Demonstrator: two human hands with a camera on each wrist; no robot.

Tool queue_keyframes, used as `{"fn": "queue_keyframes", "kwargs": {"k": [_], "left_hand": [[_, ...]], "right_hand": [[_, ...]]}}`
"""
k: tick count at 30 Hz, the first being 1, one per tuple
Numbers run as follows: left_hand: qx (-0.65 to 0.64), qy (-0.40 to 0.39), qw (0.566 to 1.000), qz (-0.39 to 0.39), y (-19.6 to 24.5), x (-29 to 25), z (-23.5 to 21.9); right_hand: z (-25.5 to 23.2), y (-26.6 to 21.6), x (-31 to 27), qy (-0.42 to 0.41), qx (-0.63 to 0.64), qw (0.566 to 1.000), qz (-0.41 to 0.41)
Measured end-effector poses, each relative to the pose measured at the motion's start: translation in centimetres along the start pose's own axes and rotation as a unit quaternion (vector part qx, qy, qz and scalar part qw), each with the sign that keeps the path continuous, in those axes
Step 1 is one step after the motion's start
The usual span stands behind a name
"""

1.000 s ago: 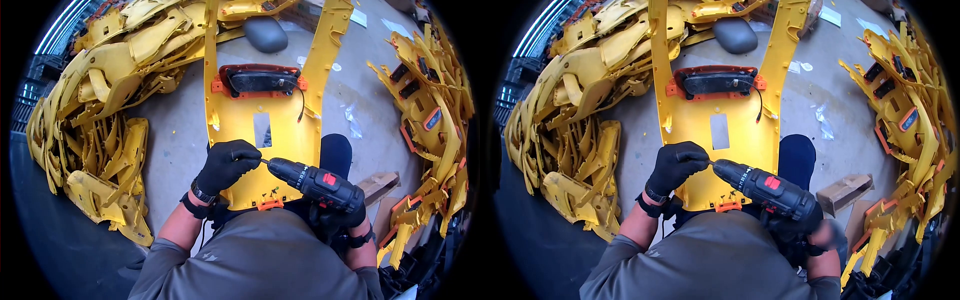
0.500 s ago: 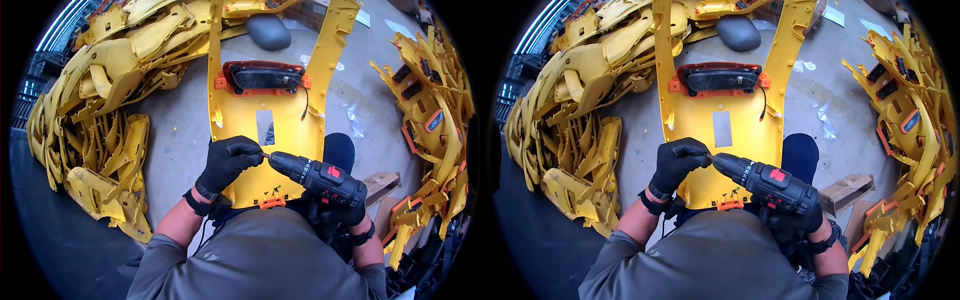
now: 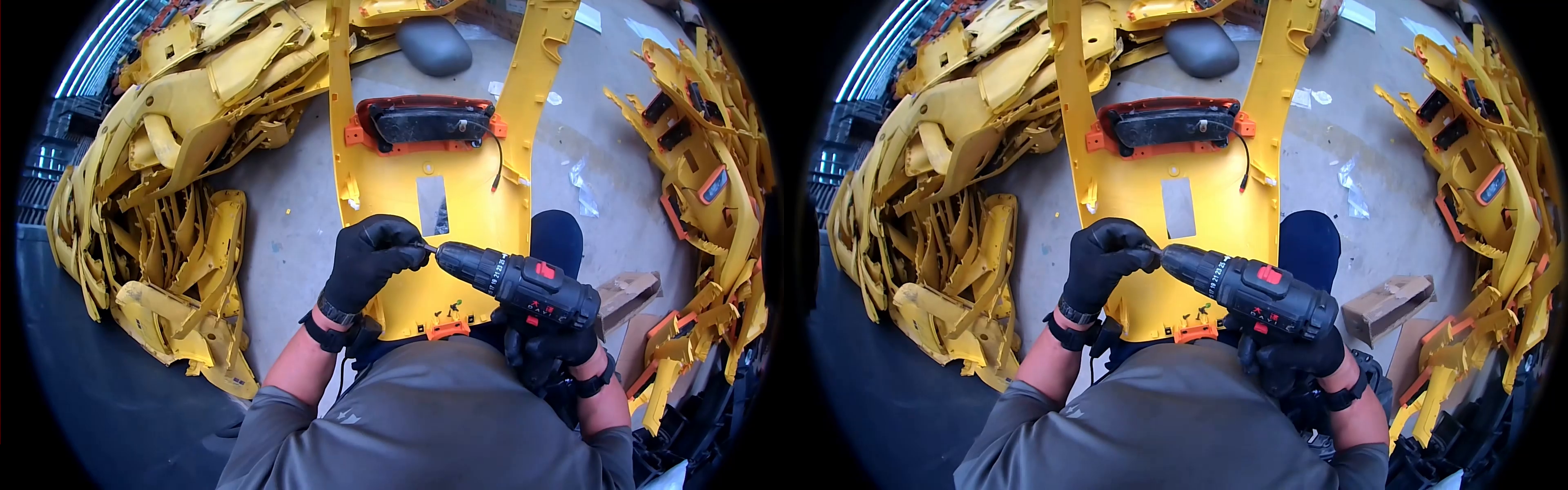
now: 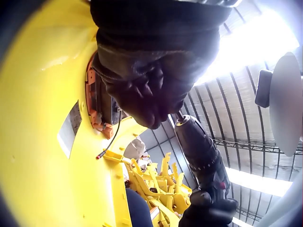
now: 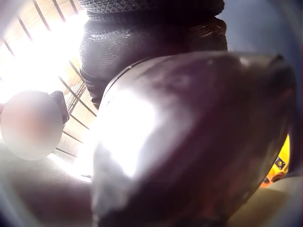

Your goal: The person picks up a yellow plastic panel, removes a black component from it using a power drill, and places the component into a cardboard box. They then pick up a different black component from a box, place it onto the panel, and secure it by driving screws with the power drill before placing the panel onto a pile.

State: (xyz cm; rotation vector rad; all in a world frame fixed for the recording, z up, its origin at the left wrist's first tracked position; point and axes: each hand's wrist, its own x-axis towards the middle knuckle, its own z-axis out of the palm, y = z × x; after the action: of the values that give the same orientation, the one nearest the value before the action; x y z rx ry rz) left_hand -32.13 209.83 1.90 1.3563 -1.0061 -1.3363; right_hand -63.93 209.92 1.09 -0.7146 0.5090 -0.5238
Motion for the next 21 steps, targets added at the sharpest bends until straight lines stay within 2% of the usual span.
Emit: {"fn": "queue_keyframes", "kwargs": {"k": [3,8,10,13,15,18,21], "left_hand": [[-0.009,-0.020,1.000,-0.016,0.2,0.1,-0.2],[-0.026,-0.060,0.997,-0.045,0.4,0.2,-0.4],[-0.053,-0.076,0.994,-0.055,0.0,0.2,-0.7],[0.006,-0.115,0.990,-0.087,0.8,0.3,-0.9],[-0.014,-0.138,0.985,-0.106,0.7,0.3,-1.1],[-0.029,-0.149,0.981,-0.124,0.7,0.4,-1.1],[-0.031,-0.157,0.979,-0.124,0.7,0.5,-1.1]], "right_hand": [[0.2,-0.9,0.2,0.003,-0.075,0.997,-0.034],[-0.3,-2.3,-0.1,-0.022,-0.236,0.968,-0.085],[-0.8,-2.7,-0.1,-0.046,-0.311,0.945,-0.087],[-1.6,-4.2,0.0,-0.107,-0.440,0.888,-0.080],[-2.8,-4.2,-1.3,-0.086,-0.491,0.864,-0.066],[-4.5,-3.2,-3.8,0.012,-0.493,0.869,-0.046],[-4.2,-2.9,-3.8,0.037,-0.458,0.887,-0.041]]}}
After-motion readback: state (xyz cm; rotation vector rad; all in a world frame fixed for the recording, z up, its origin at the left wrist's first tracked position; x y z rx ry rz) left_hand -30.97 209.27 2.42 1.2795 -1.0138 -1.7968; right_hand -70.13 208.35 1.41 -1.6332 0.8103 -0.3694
